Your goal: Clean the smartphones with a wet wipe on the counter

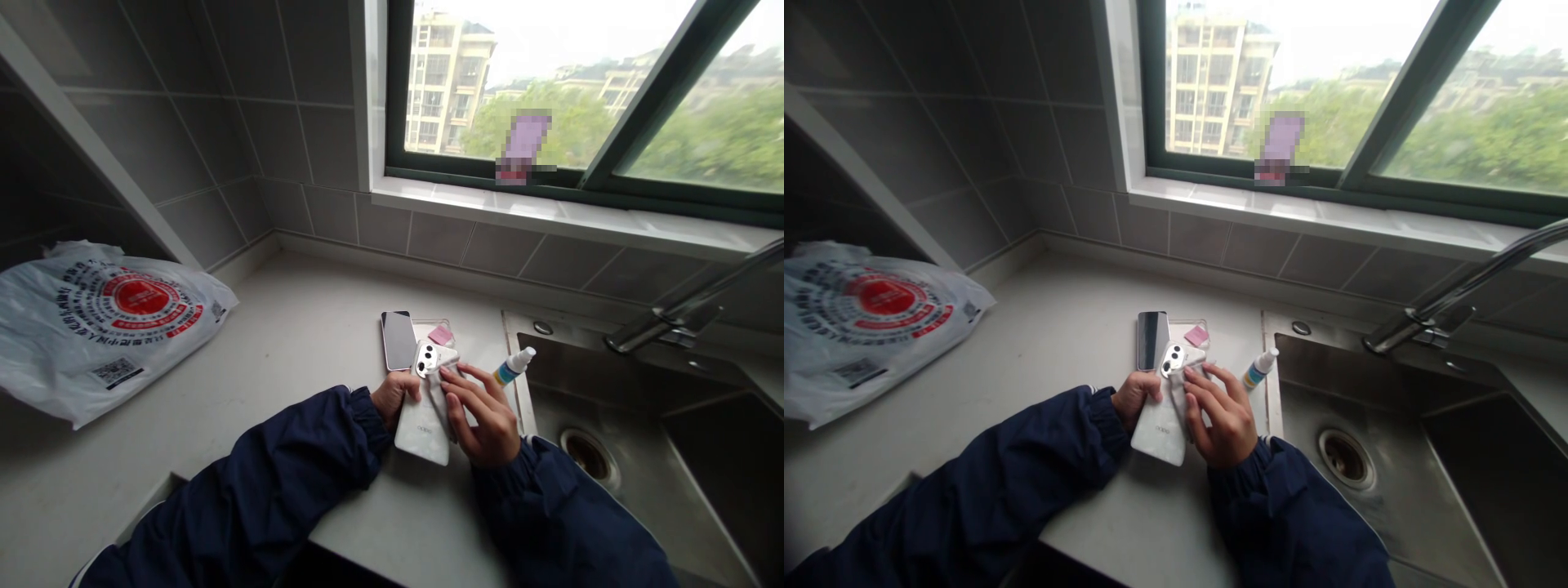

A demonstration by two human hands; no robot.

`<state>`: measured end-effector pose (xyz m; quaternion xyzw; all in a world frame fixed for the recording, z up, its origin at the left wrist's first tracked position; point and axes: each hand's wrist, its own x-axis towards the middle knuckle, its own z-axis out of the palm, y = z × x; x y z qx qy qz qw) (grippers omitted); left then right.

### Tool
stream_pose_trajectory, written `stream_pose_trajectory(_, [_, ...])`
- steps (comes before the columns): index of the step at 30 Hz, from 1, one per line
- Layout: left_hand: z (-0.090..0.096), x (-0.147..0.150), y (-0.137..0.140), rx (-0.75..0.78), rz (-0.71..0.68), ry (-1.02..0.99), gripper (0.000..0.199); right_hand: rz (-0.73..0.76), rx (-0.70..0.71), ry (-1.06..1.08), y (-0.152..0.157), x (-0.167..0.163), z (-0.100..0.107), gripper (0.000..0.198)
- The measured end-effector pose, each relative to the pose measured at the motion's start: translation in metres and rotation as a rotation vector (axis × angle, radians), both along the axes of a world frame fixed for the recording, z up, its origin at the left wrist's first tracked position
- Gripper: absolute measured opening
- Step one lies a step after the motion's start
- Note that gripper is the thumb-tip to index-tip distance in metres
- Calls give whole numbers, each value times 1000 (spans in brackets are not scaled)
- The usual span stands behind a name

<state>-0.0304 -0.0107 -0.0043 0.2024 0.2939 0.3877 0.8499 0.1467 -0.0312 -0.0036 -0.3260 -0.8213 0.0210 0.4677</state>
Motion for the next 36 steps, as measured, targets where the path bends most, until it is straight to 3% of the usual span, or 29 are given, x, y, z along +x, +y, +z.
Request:
stream_pose_trajectory(6, [2, 0, -1, -10, 9, 3, 68, 26, 22, -9, -2, 1, 2, 35])
stream_pose_trajectory(14, [-3, 1, -1, -4, 42, -7, 50, 117, 9, -31, -6, -1, 2, 32])
stream_pose_trajectory(18, [-4, 4, -2, 43, 88, -42, 57, 185, -1, -55, -11, -5, 5, 28])
stream_pose_trajectory(23, [-6, 3, -1, 63, 107, 11, 61, 126, 25, -79, -7, -2, 5, 28])
stream_pose_trajectory(29, [-13, 0, -2, 87, -14, 42, 74, -3, 15, -74, 7, 7, 0, 43])
stream_pose_trajectory(31, [-17, 0, -1, 115, -17, 30, 62, -18, 17, -83, 9, 7, -2, 48])
stream_pose_trajectory(34, [-23, 0, 1, 110, -35, -1, 28, -16, 11, -107, 10, 7, -7, 53])
stream_pose_trajectory(36, [-22, 2, 3, 106, -48, -27, 29, -10, 3, -125, 11, 7, -9, 54])
